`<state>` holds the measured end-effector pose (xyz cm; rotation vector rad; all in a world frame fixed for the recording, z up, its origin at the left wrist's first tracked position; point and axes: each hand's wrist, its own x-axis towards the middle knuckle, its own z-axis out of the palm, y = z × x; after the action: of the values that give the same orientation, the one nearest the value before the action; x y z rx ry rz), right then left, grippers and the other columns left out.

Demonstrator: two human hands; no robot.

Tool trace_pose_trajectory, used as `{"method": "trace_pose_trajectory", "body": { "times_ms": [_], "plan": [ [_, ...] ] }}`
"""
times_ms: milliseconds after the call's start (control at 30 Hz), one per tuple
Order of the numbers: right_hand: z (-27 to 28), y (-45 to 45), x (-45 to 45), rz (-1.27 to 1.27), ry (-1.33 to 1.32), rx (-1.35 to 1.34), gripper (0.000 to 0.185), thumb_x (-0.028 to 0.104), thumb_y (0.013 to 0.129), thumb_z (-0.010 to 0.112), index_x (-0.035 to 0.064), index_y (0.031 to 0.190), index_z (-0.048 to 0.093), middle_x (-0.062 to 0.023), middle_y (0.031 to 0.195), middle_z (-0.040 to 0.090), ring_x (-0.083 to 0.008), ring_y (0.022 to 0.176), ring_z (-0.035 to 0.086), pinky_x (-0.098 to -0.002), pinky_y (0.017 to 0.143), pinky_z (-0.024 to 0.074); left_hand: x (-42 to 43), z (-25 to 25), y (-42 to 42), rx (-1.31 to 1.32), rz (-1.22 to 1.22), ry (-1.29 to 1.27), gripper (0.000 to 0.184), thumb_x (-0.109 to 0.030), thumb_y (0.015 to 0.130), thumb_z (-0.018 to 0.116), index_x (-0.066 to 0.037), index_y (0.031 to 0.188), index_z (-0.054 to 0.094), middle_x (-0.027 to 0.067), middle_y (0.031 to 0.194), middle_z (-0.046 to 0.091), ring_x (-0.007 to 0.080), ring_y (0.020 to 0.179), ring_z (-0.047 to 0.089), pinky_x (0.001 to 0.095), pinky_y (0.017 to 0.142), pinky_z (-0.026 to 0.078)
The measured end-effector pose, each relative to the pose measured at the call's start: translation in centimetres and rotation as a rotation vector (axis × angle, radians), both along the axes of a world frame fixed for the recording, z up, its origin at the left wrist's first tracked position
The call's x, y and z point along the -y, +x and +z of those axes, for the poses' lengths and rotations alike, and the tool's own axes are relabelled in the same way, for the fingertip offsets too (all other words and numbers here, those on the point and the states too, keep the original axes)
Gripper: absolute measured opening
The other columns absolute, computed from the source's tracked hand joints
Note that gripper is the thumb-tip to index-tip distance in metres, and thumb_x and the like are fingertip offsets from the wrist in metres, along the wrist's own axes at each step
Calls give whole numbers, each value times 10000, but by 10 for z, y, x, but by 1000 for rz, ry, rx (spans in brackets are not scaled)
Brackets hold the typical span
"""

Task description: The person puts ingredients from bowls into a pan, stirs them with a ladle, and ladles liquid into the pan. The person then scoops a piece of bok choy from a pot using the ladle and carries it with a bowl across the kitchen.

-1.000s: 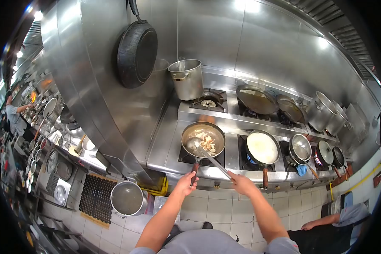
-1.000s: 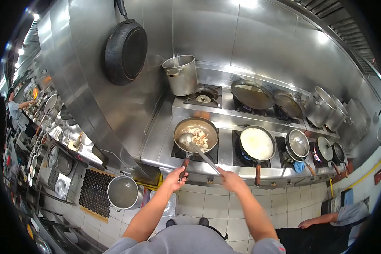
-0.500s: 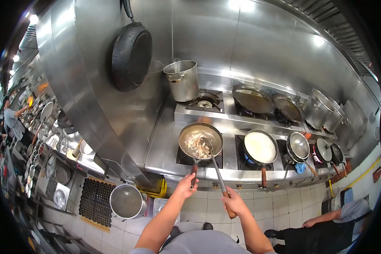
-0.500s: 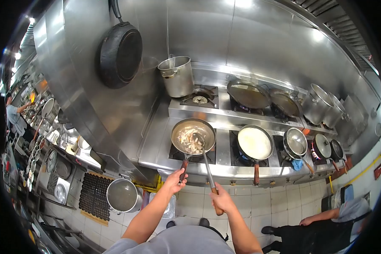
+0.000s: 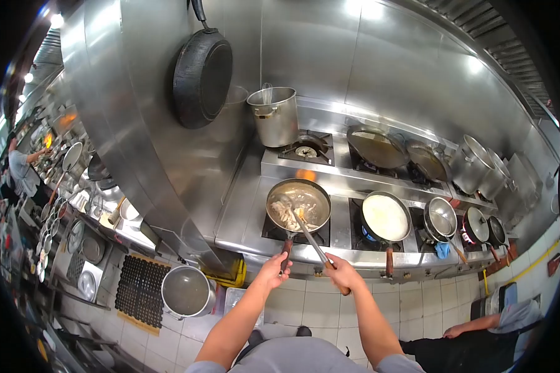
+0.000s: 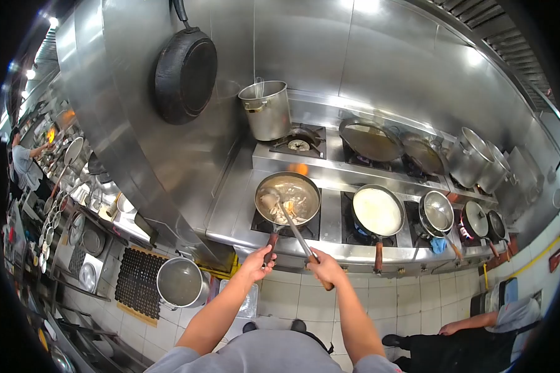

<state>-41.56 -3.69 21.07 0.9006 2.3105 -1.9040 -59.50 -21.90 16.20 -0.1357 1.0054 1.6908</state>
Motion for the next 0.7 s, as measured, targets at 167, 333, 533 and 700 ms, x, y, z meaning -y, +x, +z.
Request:
{"method": "trace_pose_trajectory", "body": {
  "times_ms": [167, 333, 533, 700],
  "plan": [
    [50, 73, 33, 128, 393, 20, 651, 139, 816, 628, 92, 1409, 363, -53, 771, 572, -121, 546, 525, -281, 520, 454, 1, 2, -3, -14, -11, -23, 242, -319, 912, 574, -165, 1076, 484, 34, 772, 549, 141, 547, 467, 255, 440, 352],
    [31, 99, 12, 78, 1, 115, 652, 180, 806, 633, 90, 1398, 374, -76, 788, 587, -142, 551, 528, -296, 559, 471, 1, -2, 0, 8, -30, -29, 228, -310, 913, 572, -164, 1057, 473, 38, 768, 551, 144, 544, 467, 257, 433, 347],
    [-14, 32, 19, -99, 513, -33, 660, 165, 804, 620, 72, 1397, 345, -217, 1046, 635, -330, 908, 635, -384, 799, 491, -1, 3, -1, 29, -27, -10, 217, -299, 913, 571, -160, 1035, 457, 45, 772, 557, 149, 540, 465, 259, 425, 340],
    [-24, 7, 39, -240, 390, -60, 668, 194, 812, 622, 51, 1391, 324, -260, 1167, 568, -396, 1078, 554, -401, 913, 438, -2, -3, -2, 76, 6, -42, 203, -288, 913, 569, -158, 1037, 475, 58, 773, 556, 153, 534, 462, 261, 411, 330]
  ]
}}
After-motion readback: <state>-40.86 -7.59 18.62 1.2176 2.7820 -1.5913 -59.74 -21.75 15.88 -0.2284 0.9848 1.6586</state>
